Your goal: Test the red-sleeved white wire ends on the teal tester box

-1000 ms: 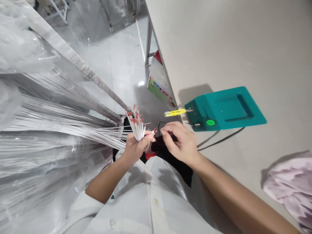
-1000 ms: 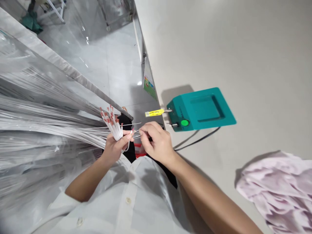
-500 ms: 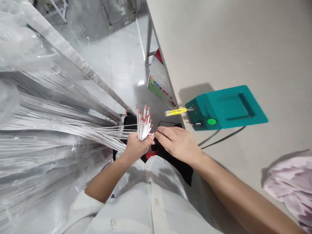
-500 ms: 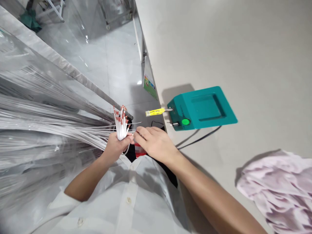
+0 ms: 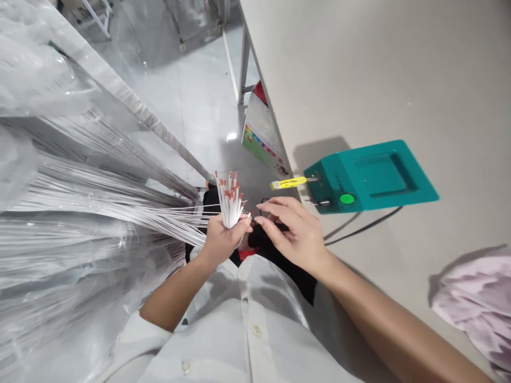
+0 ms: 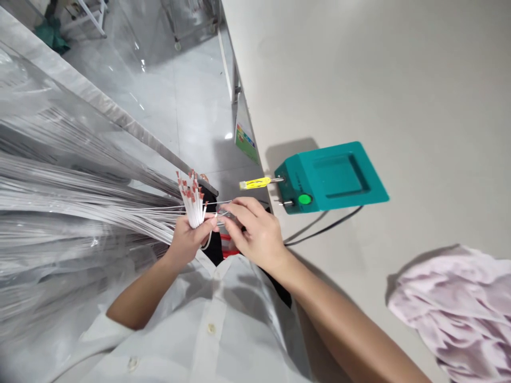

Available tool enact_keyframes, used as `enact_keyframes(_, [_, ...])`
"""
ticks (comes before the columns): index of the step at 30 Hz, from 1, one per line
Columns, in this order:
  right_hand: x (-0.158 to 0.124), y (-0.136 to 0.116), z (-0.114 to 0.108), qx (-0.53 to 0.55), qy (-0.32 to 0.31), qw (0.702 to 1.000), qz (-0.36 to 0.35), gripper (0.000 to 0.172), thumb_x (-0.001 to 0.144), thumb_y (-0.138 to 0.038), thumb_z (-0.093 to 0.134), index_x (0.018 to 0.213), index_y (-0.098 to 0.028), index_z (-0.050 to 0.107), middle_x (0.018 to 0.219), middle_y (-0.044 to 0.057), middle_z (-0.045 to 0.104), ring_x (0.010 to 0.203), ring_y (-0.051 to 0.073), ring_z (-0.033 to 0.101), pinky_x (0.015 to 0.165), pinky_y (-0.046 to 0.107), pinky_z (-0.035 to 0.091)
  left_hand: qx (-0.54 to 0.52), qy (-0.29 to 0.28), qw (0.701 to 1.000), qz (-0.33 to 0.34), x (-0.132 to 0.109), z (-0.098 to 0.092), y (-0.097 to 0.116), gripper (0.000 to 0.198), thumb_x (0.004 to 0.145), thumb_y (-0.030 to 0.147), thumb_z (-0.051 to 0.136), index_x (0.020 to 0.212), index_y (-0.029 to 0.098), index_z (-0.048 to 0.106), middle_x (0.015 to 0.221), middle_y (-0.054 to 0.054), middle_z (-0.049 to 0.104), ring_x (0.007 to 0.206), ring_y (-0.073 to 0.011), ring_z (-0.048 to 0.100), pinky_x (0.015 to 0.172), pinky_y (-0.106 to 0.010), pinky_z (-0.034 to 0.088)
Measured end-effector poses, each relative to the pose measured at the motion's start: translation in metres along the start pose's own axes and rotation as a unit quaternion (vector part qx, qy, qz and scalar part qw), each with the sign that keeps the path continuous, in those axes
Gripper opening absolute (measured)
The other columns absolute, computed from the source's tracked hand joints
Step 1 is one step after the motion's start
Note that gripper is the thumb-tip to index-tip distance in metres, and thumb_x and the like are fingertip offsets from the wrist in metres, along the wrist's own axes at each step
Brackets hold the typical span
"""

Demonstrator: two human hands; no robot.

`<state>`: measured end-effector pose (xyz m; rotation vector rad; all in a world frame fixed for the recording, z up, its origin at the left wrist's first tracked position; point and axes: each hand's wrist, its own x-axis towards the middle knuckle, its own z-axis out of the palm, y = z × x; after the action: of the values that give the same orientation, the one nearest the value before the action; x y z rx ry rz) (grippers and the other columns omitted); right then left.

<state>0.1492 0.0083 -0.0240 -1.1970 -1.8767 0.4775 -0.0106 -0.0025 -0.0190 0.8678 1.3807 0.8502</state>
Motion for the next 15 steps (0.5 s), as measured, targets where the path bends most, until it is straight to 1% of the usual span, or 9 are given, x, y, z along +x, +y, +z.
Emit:
enact_keyframes(2, [0.001,0.0,0.001,-0.003,-0.01,1.0,-0.005,0.021,0.08,-0.022,0.061,0.101,-0.019,0.063,0.099,0.011,0.062,0.085,0.018,0.064,0.069,0.028,0.055,0.036,-0.016,0.999,0.021,-0.001,0.0,-0.001,0.024,0.071,0.036,0.065,0.064,0.012,0.065,0.053,0.0,0.058,0.047,-0.008,0.048,0.049,-0.021,0.037])
enact_keyframes(3, [0.001,0.001,0.0,0.001,-0.023,1.0,-0.004,0.02,0.08,-0.022,0.06,0.1,-0.019,0.064,0.1,0.01,0.062,0.085,0.018,0.064,0.07,0.028,0.055,0.053,-0.021,0.998,0.031,-0.001,0.0,-0.001,0.025,0.071,0.036,0.064,0.063,0.013,0.064,0.053,0.0,0.058,0.05,-0.0094,0.05,0.051,-0.022,0.038])
enact_keyframes(5, [0.002,0.004,-0.001,0.003,-0.048,0.999,-0.013,0.013,0.083,-0.022,0.057,0.092,-0.021,0.065,0.098,0.008,0.064,0.083,0.016,0.064,0.07,0.027,0.054,0.078,-0.025,0.996,0.041,-0.002,0.0,-0.002,0.025,0.071,0.037,0.064,0.062,0.013,0.065,0.054,0.0,0.059,0.055,-0.0114,0.053,0.055,-0.023,0.04])
enact_keyframes(6, [0.002,0.005,-0.002,-0.007,-0.055,0.998,-0.027,0.012,0.084,-0.021,0.054,0.088,-0.021,0.066,0.096,0.007,0.064,0.081,0.015,0.064,0.068,0.026,0.054,0.084,-0.024,0.995,0.039,-0.002,0.0,-0.001,0.025,0.071,0.037,0.064,0.063,0.013,0.065,0.054,0.0,0.059,0.056,-0.0118,0.053,0.056,-0.024,0.041])
enact_keyframes(9, [0.001,0.007,-0.004,-0.091,-0.06,0.989,-0.099,0.015,0.085,-0.017,0.05,0.085,-0.019,0.065,0.092,0.007,0.065,0.075,0.015,0.064,0.063,0.025,0.052,0.066,-0.022,0.997,0.022,-0.001,0.001,0.0,0.025,0.071,0.037,0.063,0.066,0.013,0.066,0.05,0.001,0.056,0.051,-0.0108,0.05,0.053,-0.024,0.039])
enact_keyframes(11, [0.0,0.009,-0.004,-0.144,-0.072,0.98,-0.118,0.015,0.086,-0.017,0.048,0.086,-0.017,0.064,0.092,0.008,0.065,0.073,0.015,0.064,0.062,0.025,0.051,0.032,-0.028,0.999,0.013,0.0,0.0,0.002,0.025,0.071,0.038,0.064,0.066,0.013,0.066,0.046,0.002,0.052,0.044,-0.0083,0.044,0.049,-0.023,0.036])
enact_keyframes(13, [0.0,0.011,-0.003,-0.158,-0.087,0.979,-0.09,0.016,0.087,-0.018,0.046,0.086,-0.017,0.062,0.093,0.009,0.065,0.072,0.015,0.063,0.059,0.025,0.05,-0.002,-0.04,0.999,0.004,0.001,-0.001,0.004,0.026,0.07,0.039,0.065,0.064,0.013,0.065,0.042,0.004,0.048,0.039,-0.0056,0.037,0.044,-0.022,0.031])
enact_keyframes(15, [0.001,0.013,-0.002,-0.129,-0.08,0.988,-0.039,0.015,0.087,-0.019,0.046,0.083,-0.018,0.06,0.092,0.009,0.064,0.074,0.015,0.062,0.059,0.026,0.05,-0.03,-0.047,0.998,-0.01,0.001,-0.002,0.005,0.028,0.069,0.039,0.067,0.063,0.013,0.064,0.04,0.005,0.045,0.036,-0.0038,0.031,0.04,-0.021,0.025])
